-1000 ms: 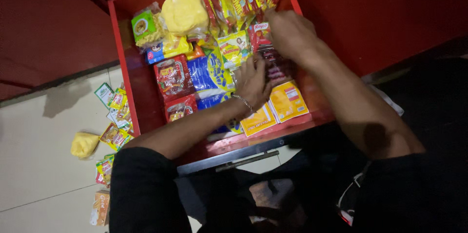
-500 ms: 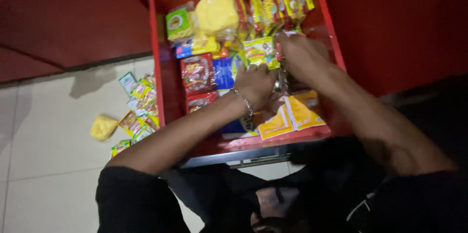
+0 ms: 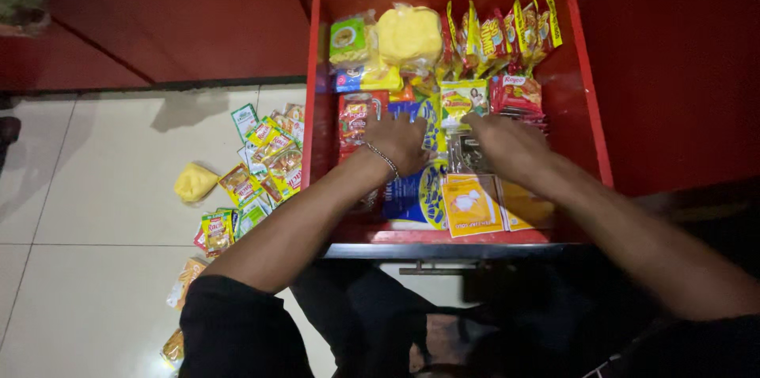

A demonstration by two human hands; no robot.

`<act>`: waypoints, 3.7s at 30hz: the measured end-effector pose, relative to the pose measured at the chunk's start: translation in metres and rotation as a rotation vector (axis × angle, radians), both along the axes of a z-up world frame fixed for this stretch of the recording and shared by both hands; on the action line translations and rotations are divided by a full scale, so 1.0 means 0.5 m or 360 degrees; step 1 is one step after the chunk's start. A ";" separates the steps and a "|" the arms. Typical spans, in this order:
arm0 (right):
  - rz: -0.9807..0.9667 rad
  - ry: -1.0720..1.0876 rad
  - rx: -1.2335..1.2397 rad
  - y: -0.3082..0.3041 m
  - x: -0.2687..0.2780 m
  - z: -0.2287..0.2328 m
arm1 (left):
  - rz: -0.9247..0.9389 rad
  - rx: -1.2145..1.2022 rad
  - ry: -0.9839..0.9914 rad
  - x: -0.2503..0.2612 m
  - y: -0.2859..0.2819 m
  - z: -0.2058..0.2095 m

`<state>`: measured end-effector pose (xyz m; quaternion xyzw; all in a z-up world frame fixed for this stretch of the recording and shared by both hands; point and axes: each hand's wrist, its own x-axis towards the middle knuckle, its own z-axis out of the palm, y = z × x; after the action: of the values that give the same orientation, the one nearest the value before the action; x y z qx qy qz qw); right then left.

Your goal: The person sits on the floor and organizes various snack packets and food items into a red drawer. They pick up items from the floor, including small packets and larger yellow-wrapped items, and arrange them neatly inside the drawer.

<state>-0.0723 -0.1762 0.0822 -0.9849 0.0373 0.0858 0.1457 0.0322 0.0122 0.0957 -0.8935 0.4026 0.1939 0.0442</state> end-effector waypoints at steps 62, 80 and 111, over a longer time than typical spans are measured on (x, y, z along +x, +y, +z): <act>0.0799 0.0687 0.0168 0.087 0.004 0.026 | -0.0311 -0.0388 -0.0060 -0.023 0.148 0.105; 0.1646 -0.0162 0.0499 0.528 0.219 0.062 | 0.1283 -0.0625 -0.0270 -0.141 0.646 0.065; 0.1343 0.0369 -0.0192 0.747 0.297 -0.056 | 0.3404 -0.0793 -0.0208 -0.266 1.041 -0.586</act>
<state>0.0762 0.1972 0.0542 -0.9045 -0.3471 0.2454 0.0349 -0.1007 0.5327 -0.1971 -0.7732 -0.5549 -0.0022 -0.3070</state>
